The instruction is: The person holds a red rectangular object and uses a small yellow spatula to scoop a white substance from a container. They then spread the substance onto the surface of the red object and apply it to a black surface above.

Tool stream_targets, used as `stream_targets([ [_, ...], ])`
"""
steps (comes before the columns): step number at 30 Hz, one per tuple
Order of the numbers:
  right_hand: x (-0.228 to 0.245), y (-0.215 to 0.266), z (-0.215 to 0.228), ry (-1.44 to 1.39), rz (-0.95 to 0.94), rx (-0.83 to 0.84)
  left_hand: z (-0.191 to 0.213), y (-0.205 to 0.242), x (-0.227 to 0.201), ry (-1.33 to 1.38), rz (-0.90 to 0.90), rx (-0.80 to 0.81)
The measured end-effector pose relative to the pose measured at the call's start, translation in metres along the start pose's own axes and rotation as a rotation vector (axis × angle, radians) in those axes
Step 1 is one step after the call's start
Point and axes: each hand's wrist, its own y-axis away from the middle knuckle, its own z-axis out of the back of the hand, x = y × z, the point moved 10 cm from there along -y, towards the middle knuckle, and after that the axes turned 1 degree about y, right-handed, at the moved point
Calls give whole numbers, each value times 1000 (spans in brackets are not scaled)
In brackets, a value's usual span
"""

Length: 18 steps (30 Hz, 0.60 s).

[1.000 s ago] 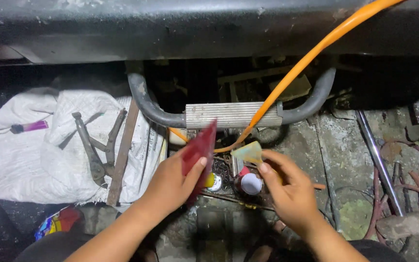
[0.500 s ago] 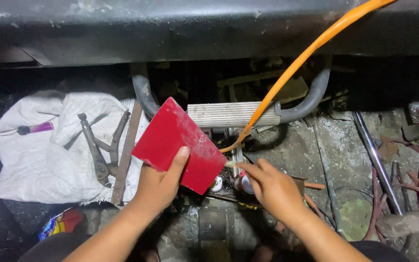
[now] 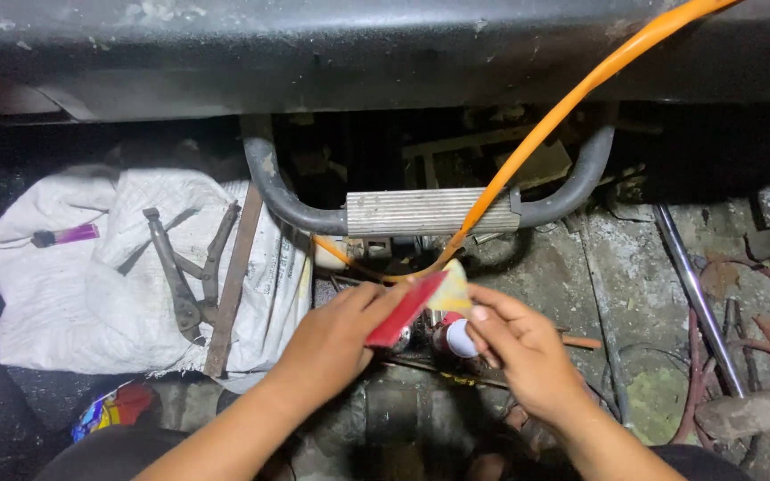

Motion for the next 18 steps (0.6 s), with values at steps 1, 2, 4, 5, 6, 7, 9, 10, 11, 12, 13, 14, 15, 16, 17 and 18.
stream_targets([
  [1, 3, 1, 3, 1, 0, 4, 8, -1, -5, 0, 3, -2],
  [2, 14, 2, 12, -23, 85, -56, 14, -1, 0, 158, 113, 7],
  [4, 26, 2, 21, -49, 174, -117, 20, -4, 1, 314, 220, 16],
  [5, 37, 4, 28, 161, 258, -214, 8, 1, 15, 503, 449, 69],
  [6, 48, 8, 32, 373, 339, -311, -6, 11, 25, 688, 682, 121],
  [7, 49, 10, 30, 372, 336, -317, -10, 11, 24, 687, 678, 127],
  [9, 68, 16, -6, 549, 538, -98, -16, 14, 29, 1014, 762, -26],
  [10, 61, 16, -6, 550, 539, -103, -17, 12, 29, 1012, 758, -23],
  [11, 55, 18, -14, 712, 568, -93, -16, 12, 27, 1017, 732, -49],
  [12, 47, 20, -23, 876, 595, -82, -15, 12, 27, 1022, 707, -75],
  [13, 43, 19, -27, 876, 594, -78, -11, 12, 24, 1024, 710, -76],
  [14, 31, 15, -34, 977, 507, -41, -5, 16, 26, 1024, 764, -108],
  [15, 19, 11, -38, 1076, 417, -8, 0, 18, 28, 1023, 814, -136],
  [16, 21, 11, -38, 1078, 415, -8, -2, 21, 33, 1024, 814, -134],
  [17, 25, 11, -41, 1101, 456, 10, 12, 22, 40, 977, 740, -268],
  [18, 30, 11, -45, 1124, 497, 29, 27, 24, 46, 926, 665, -400],
])
